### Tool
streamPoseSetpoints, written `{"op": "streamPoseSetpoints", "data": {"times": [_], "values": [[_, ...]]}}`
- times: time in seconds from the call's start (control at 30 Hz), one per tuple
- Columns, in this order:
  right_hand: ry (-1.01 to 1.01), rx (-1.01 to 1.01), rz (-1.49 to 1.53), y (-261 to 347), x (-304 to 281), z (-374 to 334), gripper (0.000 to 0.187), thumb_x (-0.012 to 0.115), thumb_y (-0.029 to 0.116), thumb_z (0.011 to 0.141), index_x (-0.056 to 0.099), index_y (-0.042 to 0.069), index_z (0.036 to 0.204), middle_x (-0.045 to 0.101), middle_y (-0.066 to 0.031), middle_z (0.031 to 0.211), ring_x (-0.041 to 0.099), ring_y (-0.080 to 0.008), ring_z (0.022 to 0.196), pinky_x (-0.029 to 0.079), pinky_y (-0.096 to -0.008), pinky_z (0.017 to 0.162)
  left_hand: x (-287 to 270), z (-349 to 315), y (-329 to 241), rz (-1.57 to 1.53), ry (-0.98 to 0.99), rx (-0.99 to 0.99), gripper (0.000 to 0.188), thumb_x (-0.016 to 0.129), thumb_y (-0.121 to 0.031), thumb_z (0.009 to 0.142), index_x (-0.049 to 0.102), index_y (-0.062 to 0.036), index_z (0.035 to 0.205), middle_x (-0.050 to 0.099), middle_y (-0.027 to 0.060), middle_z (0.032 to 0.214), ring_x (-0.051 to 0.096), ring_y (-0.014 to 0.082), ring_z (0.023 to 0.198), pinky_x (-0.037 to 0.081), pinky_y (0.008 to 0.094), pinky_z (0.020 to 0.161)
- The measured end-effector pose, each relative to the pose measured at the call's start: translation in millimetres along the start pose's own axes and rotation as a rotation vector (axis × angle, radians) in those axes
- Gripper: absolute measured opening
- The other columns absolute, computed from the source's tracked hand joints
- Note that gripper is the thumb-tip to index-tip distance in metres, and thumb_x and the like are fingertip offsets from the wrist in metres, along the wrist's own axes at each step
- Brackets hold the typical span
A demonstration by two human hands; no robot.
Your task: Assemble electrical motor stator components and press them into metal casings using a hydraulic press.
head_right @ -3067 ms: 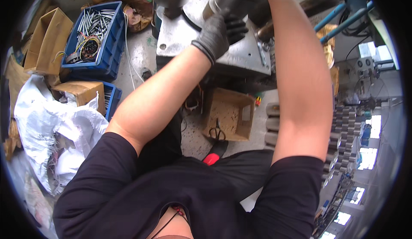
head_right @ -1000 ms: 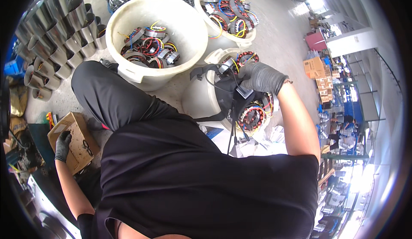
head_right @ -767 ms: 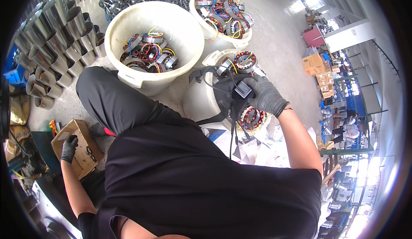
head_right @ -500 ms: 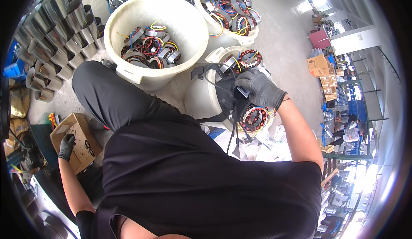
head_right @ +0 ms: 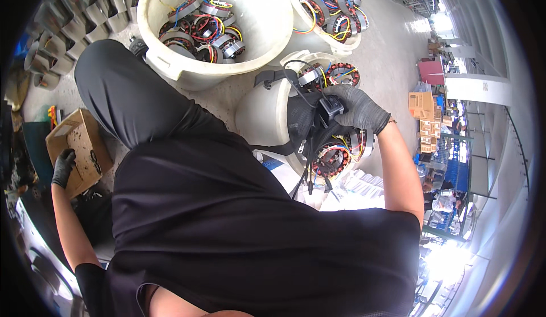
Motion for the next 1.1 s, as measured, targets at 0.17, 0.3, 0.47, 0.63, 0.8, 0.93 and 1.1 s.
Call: {"op": "streamPoseSetpoints", "data": {"times": [0.17, 0.3, 0.47, 0.63, 0.8, 0.93, 1.1], "values": [[-0.051, 0.059, 0.083, -8.8, 3.8, 2.5, 0.076, 0.079, 0.004, 0.063, 0.061, 0.006, 0.137, 0.068, -0.0147, 0.128, 0.064, -0.0284, 0.122, 0.048, -0.0376, 0.109, 1.1, -7.8, -3.2, 0.016, -0.01, 0.021, 0.03, 0.063, -0.024, 0.101, 0.069, -0.0052, 0.123, 0.07, 0.0009, 0.095, 0.059, 0.011, 0.072, 0.047, 0.0283, 0.063], [-0.079, 0.016, -0.015, -14.4, 2.2, 0.9, 0.077, 0.082, 0.004, 0.063, 0.061, 0.004, 0.136, 0.067, -0.0141, 0.13, 0.064, -0.0271, 0.123, 0.048, -0.0369, 0.109, -4.8, -7.4, 5.4, 0.016, -0.027, 0.013, 0.029, 0.063, -0.024, 0.101, 0.069, -0.0062, 0.122, 0.07, -0.0005, 0.095, 0.058, 0.0099, 0.072, 0.047, 0.0281, 0.063], [-0.039, 0.068, 0.186, -32.4, -1.5, -3.6, 0.08, 0.081, -0.003, 0.065, 0.056, 0.002, 0.141, 0.065, -0.0112, 0.136, 0.061, -0.0249, 0.128, 0.047, -0.0384, 0.112, -6.3, -7.1, 5.6, -0.005, -0.031, 0.055, 0.029, 0.063, -0.023, 0.101, 0.068, -0.004, 0.123, 0.07, 0.0017, 0.096, 0.057, 0.0108, 0.074, 0.048, 0.0283, 0.067], [0.065, 0.196, 0.315, -52.7, -7.6, -1.1, 0.089, 0.079, -0.011, 0.066, 0.049, 0.001, 0.149, 0.061, -0.0099, 0.141, 0.058, -0.0235, 0.132, 0.043, -0.0386, 0.116, -2.9, -8.0, 0.3, -0.009, -0.022, 0.036, 0.029, 0.063, -0.021, 0.101, 0.068, -0.0021, 0.123, 0.07, 0.0016, 0.097, 0.058, 0.0109, 0.075, 0.049, 0.0282, 0.07], [0.074, 0.15, 0.325, -59.1, -5.2, 2.1, 0.09, 0.078, -0.011, 0.066, 0.048, 0.001, 0.15, 0.059, -0.0097, 0.143, 0.056, -0.023, 0.133, 0.042, -0.0386, 0.116, -4.1, -10.2, 7.4, -0.005, -0.009, 0.044, 0.03, 0.062, -0.021, 0.102, 0.068, -0.0007, 0.123, 0.069, 0.0022, 0.098, 0.058, 0.011, 0.076, 0.049, 0.028, 0.071], [0.033, 0.152, 0.299, -51.7, -2.5, 0.8, 0.089, 0.078, -0.009, 0.067, 0.048, 0.002, 0.15, 0.059, -0.0097, 0.142, 0.055, -0.0238, 0.134, 0.043, -0.0396, 0.115, -4.8, -14.6, 8.2, 0.008, -0.024, 0.026, 0.03, 0.062, -0.021, 0.102, 0.068, -0.0002, 0.123, 0.069, 0.0024, 0.096, 0.057, 0.011, 0.076, 0.049, 0.0281, 0.07], [-0.017, 0.128, 0.383, -63.1, -0.6, -2.5, 0.088, 0.08, -0.007, 0.067, 0.049, 0.002, 0.149, 0.06, -0.0095, 0.14, 0.057, -0.024, 0.132, 0.044, -0.0391, 0.114, -0.7, -15.5, 0.4, 0.028, -0.022, 0.039, 0.03, 0.063, -0.021, 0.102, 0.068, -0.0001, 0.123, 0.068, 0.0015, 0.094, 0.057, 0.0107, 0.076, 0.048, 0.0279, 0.07]]}}
Point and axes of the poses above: each hand's wrist, its own z-axis towards the middle knuckle, its own x-axis out of the palm, y = z × x, the point moved 5 cm from there along z, towards the middle knuckle
